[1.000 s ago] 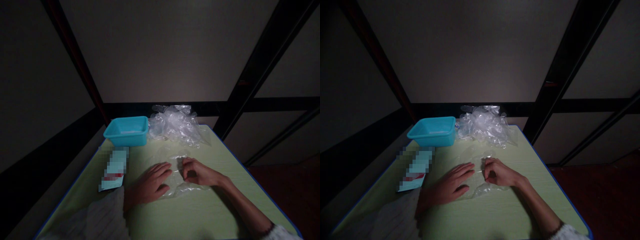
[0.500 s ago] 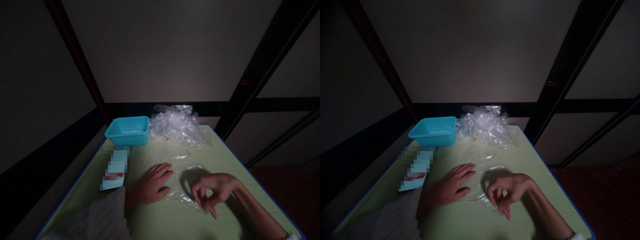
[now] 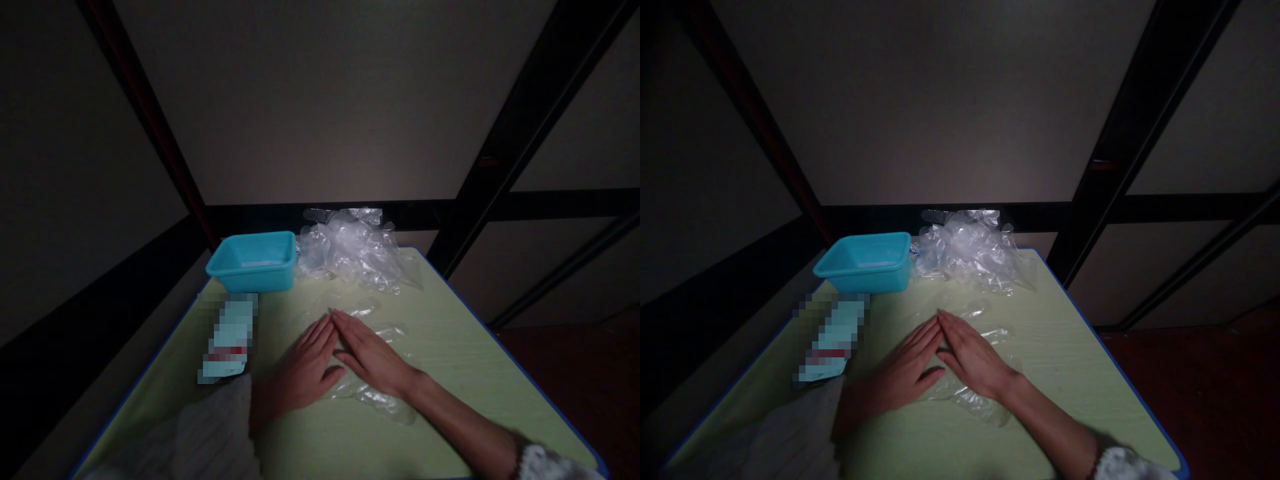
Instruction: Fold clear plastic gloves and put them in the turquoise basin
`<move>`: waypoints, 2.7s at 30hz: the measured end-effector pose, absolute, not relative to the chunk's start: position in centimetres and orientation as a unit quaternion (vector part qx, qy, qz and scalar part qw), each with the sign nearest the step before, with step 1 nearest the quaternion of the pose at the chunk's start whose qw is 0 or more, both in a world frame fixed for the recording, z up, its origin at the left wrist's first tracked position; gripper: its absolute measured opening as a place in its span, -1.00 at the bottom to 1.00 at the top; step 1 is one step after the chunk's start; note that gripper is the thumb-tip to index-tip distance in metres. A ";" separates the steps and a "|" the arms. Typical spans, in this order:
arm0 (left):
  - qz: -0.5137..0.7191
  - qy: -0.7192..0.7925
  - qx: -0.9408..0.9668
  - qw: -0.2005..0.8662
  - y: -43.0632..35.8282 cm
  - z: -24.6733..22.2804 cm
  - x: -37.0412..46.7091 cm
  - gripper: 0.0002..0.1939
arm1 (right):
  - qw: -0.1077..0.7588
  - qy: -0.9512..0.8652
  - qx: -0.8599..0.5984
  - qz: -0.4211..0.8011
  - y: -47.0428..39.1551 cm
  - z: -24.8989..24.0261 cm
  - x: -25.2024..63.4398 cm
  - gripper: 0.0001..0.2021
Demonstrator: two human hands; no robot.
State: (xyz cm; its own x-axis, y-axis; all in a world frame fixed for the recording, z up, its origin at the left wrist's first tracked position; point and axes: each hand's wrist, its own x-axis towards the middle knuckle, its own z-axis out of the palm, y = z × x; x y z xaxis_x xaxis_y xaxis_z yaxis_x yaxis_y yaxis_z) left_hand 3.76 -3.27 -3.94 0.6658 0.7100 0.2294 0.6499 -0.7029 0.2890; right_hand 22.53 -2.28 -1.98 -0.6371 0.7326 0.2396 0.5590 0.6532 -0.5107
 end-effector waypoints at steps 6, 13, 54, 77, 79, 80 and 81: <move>0.097 0.396 0.913 0.031 -3.5 -4.1 3.6 -0.28 | 0.140 -0.889 -0.426 0.094 -2.3 -3.7 22.3 -0.40; 0.076 0.397 0.915 0.009 -3.6 -3.9 3.7 -0.26 | 0.108 -0.879 -0.461 0.057 -2.1 -3.5 22.9 -0.34; 0.061 0.393 0.917 0.021 -3.6 -3.3 3.8 -0.27 | 0.066 -0.933 -0.285 0.212 -2.8 -1.4 24.4 -0.10; 0.048 0.393 0.918 0.038 -3.6 -3.0 3.5 -0.25 | 0.011 -0.915 -0.246 0.321 -1.7 0.0 28.4 0.21; 0.050 0.394 0.917 0.043 -3.6 -2.9 3.6 -0.22 | 0.045 -0.909 -0.239 0.340 -1.6 0.7 28.5 0.16; 0.048 0.396 0.916 0.046 -3.6 -2.9 3.6 -0.20 | 0.064 -0.904 -0.238 0.349 -1.6 1.0 28.5 0.11; 0.044 0.398 0.915 0.049 -3.6 -2.9 3.6 -0.19 | 0.085 -0.898 -0.242 0.357 -1.6 1.4 28.4 0.06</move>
